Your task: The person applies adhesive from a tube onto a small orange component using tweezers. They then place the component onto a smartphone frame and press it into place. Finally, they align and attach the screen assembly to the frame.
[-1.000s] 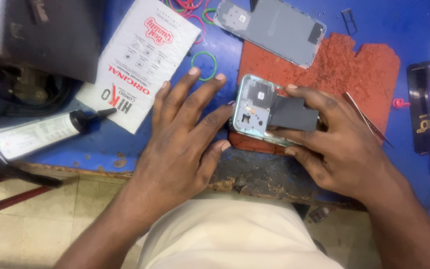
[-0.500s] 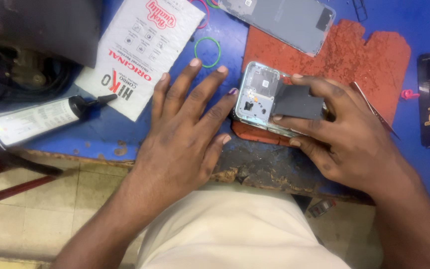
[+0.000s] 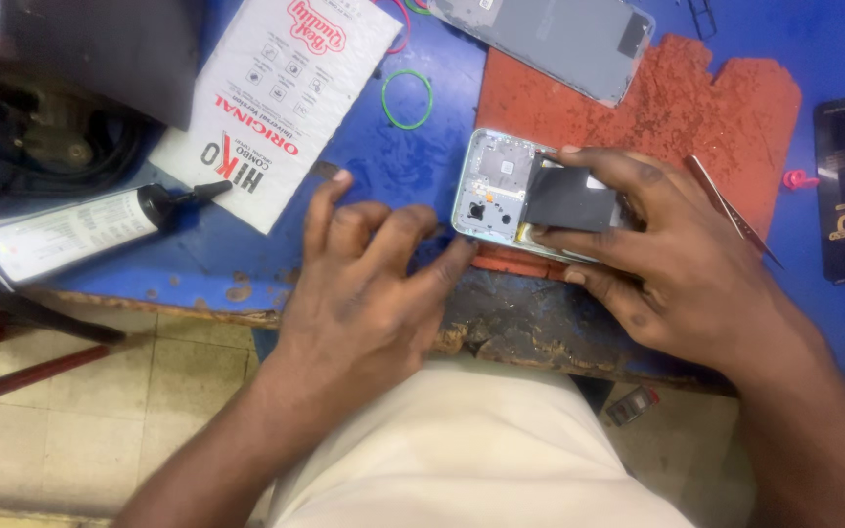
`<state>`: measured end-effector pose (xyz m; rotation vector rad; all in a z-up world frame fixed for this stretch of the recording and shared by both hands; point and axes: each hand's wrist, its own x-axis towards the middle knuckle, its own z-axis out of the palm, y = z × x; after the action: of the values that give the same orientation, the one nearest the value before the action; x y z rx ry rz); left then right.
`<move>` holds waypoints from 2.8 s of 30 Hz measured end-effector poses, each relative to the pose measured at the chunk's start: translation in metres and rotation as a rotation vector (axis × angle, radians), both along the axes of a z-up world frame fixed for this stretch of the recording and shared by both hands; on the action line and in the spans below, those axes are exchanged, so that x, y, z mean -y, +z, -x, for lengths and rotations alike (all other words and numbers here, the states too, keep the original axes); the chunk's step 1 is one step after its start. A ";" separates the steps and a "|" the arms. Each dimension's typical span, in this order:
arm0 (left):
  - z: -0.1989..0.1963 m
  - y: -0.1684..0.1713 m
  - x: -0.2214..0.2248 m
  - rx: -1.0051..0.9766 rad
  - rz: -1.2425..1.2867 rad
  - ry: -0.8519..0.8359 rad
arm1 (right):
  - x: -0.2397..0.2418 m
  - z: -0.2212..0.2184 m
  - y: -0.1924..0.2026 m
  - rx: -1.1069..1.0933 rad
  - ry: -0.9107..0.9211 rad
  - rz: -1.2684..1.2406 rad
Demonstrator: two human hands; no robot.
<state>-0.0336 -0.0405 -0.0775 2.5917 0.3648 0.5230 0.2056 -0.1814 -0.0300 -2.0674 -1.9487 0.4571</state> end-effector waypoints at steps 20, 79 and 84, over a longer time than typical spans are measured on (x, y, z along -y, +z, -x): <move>-0.010 0.010 0.019 -0.064 -0.131 -0.022 | -0.001 -0.005 0.001 -0.101 0.062 -0.036; -0.029 0.001 0.031 0.035 -0.012 -0.007 | -0.008 -0.015 -0.003 -0.159 0.098 -0.050; -0.031 0.000 0.031 0.039 -0.039 -0.018 | -0.008 -0.015 -0.004 -0.162 0.104 -0.072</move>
<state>-0.0027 -0.0715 -0.0773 2.6158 0.3208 0.5788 0.2203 -0.1734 -0.0336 -1.8315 -1.9540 0.5500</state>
